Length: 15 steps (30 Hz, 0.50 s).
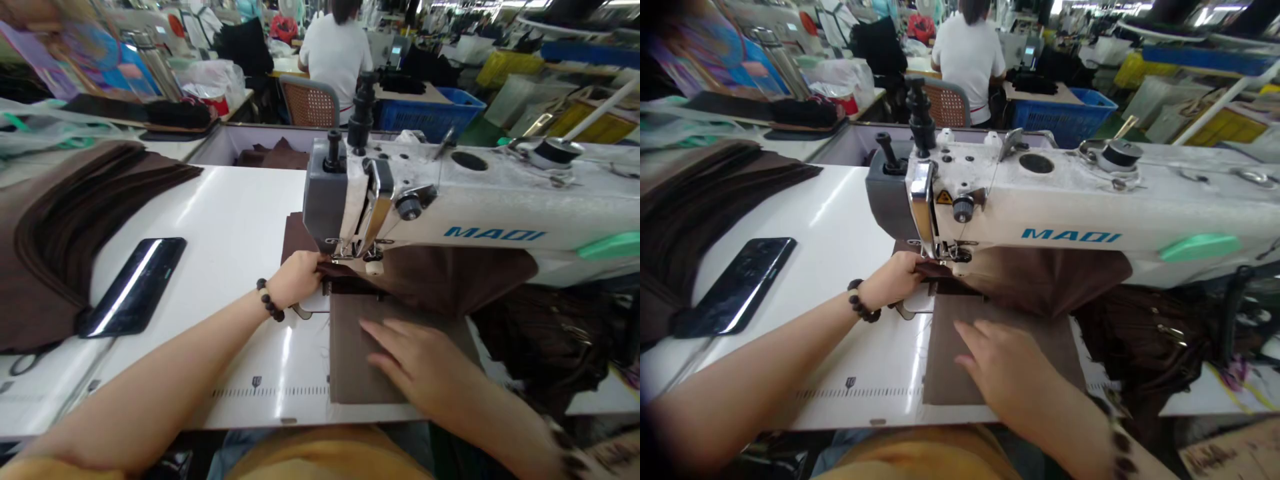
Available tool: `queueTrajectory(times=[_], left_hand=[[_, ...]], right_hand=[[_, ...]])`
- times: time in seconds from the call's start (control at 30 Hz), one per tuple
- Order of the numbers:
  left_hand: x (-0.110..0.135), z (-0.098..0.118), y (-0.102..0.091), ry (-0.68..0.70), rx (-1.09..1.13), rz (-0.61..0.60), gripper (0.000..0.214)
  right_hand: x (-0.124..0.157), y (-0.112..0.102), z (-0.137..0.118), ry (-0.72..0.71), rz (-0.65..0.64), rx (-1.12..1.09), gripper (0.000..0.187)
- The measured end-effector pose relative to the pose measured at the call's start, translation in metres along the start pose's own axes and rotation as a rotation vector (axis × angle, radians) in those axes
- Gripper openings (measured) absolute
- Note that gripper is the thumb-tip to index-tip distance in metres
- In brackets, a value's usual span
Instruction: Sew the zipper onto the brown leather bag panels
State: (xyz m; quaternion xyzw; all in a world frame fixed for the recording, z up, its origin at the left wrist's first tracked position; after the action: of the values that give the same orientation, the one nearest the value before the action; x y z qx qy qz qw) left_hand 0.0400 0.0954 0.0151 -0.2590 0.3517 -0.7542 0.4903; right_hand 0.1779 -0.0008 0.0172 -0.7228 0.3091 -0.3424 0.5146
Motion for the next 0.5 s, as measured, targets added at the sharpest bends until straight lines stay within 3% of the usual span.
queueTrajectory(times=[0.1, 0.23, 0.33, 0.5], left_hand=[[-0.002, 0.001, 0.000, 0.020, 0.013, -0.001, 0.033], [0.002, 0.001, 0.002, 0.039, 0.025, 0.040, 0.026], [0.005, 0.006, 0.006, 0.085, 0.052, 0.052, 0.015], [0.012, 0.016, 0.009, 0.199, 0.084, 0.141, 0.016]], right_hand=[[-0.023, 0.013, -0.006, 0.093, -0.132, 0.012, 0.055], [-0.045, 0.008, -0.007, 0.055, -0.102, -0.100, 0.071], [-0.046, 0.009, 0.000, 0.068, -0.096, -0.208, 0.072], [-0.037, 0.015, 0.005, 0.144, -0.151, -0.342, 0.070]])
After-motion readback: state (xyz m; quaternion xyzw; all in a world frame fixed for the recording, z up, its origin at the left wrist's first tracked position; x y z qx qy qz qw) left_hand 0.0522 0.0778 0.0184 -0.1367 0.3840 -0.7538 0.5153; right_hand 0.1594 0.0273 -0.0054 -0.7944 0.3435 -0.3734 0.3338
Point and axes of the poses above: each hand's wrist, its own x-axis away from the middle knuckle, its own y-axis out of the palm, z = x × y, the point moved 8 cm from there along -x, towards the middle knuckle, and after that the axes turned 7 degrees about x, right-handed, at the moved point
